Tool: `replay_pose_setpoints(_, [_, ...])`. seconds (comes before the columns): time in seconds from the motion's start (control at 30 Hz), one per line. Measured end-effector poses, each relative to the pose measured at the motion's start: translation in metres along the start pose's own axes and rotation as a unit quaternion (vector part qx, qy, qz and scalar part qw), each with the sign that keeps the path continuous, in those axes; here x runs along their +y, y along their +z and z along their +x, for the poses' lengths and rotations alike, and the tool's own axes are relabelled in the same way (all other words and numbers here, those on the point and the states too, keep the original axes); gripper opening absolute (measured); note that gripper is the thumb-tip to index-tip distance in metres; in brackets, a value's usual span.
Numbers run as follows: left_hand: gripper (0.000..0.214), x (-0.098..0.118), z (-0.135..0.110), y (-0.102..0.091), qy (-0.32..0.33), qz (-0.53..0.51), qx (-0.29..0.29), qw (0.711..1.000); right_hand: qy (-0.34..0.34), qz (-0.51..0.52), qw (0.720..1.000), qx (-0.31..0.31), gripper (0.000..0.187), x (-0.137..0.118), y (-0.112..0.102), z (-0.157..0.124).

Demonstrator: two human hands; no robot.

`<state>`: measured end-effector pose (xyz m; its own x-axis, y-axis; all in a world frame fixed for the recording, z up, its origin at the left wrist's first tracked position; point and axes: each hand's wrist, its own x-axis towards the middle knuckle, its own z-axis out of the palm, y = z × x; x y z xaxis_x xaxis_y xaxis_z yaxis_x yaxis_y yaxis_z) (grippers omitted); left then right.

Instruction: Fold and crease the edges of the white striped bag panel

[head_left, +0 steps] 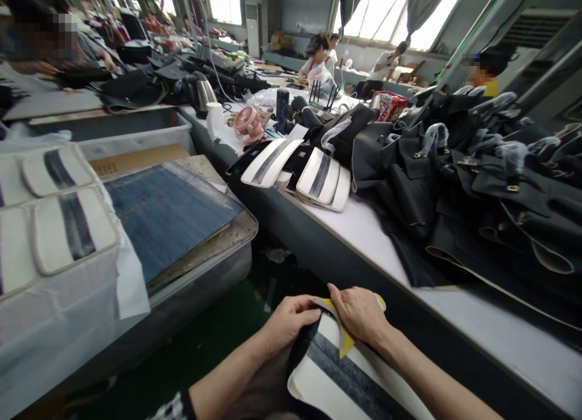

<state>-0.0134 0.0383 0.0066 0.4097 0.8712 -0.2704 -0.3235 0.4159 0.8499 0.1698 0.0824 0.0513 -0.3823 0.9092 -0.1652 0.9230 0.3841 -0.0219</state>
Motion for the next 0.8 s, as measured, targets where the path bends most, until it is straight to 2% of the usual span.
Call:
replay_pose_setpoints(0.37, [0.018,0.007,0.009,0.019,-0.030,0.052,0.062,0.996,-0.020,0.008,1.000,0.012,0.066,-0.007,-0.003,0.001])
replay_pose_setpoints(0.6, [0.027,0.006,0.010,0.026,-0.029,0.079,0.118,0.989,0.005,0.034,0.999,0.014,0.066,-0.013,0.001,-0.001])
replay_pose_setpoints(0.67, [0.028,0.007,0.008,0.025,-0.032,0.075,0.109,0.991,0.013,0.041,0.999,0.010,0.066,-0.015,-0.001,-0.001])
replay_pose_setpoints(0.8, [0.028,0.013,0.005,0.020,-0.046,0.059,0.051,0.996,0.057,0.054,0.997,-0.004,0.064,-0.010,-0.005,-0.006])
